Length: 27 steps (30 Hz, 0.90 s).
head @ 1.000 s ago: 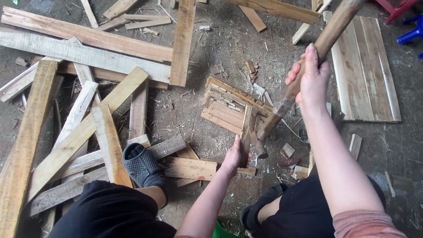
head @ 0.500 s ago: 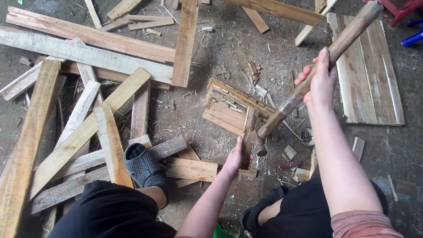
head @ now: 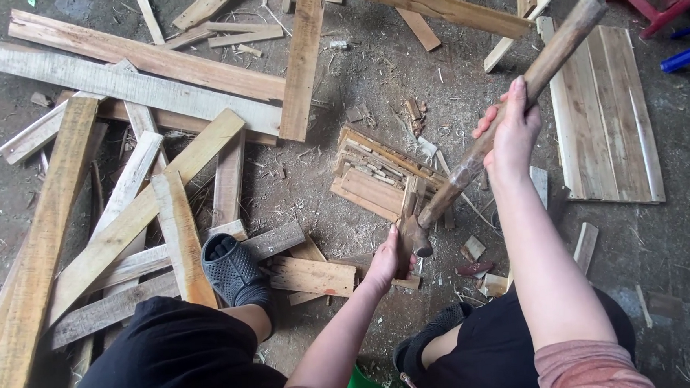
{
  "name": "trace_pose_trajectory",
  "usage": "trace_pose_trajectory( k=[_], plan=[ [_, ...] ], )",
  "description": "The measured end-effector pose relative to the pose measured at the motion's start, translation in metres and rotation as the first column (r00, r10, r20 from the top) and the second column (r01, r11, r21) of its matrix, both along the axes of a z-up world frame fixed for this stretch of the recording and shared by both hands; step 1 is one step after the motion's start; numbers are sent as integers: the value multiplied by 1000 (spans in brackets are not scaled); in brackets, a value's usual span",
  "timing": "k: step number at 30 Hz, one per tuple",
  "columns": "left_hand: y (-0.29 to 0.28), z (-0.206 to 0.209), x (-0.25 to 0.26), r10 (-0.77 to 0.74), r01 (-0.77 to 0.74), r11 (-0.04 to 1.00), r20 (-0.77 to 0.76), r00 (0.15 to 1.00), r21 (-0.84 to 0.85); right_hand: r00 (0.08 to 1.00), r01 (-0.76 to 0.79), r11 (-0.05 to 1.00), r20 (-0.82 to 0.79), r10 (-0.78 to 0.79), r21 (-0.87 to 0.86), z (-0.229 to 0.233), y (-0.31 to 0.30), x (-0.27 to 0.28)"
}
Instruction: The person is using a hammer to strike and dismantle wooden slats from a small wooden assembly on the floor.
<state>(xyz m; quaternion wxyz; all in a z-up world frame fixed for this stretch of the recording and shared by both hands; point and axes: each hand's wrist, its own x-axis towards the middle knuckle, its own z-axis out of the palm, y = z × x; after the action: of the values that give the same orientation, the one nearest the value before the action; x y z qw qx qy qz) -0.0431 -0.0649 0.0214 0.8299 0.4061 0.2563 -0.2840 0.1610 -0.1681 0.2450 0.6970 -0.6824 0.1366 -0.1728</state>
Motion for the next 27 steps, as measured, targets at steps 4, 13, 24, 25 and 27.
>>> trace_pose_trajectory(
  k=[4,13,24,25,27],
  plan=[
    [0,5,-1,5,-5,1000,17,1000,21,997,34,999,64,-35,5,9,-11,9],
    [-2,-4,2,-45,46,999,25,999,-17,974,-137,988,190,121,74,26,-6,9],
    [19,55,13,-78,73,991,-40,996,-115,760,-548,835,383,524,-55,102,36,-69],
    [22,60,14,-76,72,995,-58,995,-69,743,-554,830,414,526,-60,99,33,-73],
    [22,64,15,-73,72,997,-75,994,-20,724,-561,825,446,526,-63,96,30,-84]
  ],
)
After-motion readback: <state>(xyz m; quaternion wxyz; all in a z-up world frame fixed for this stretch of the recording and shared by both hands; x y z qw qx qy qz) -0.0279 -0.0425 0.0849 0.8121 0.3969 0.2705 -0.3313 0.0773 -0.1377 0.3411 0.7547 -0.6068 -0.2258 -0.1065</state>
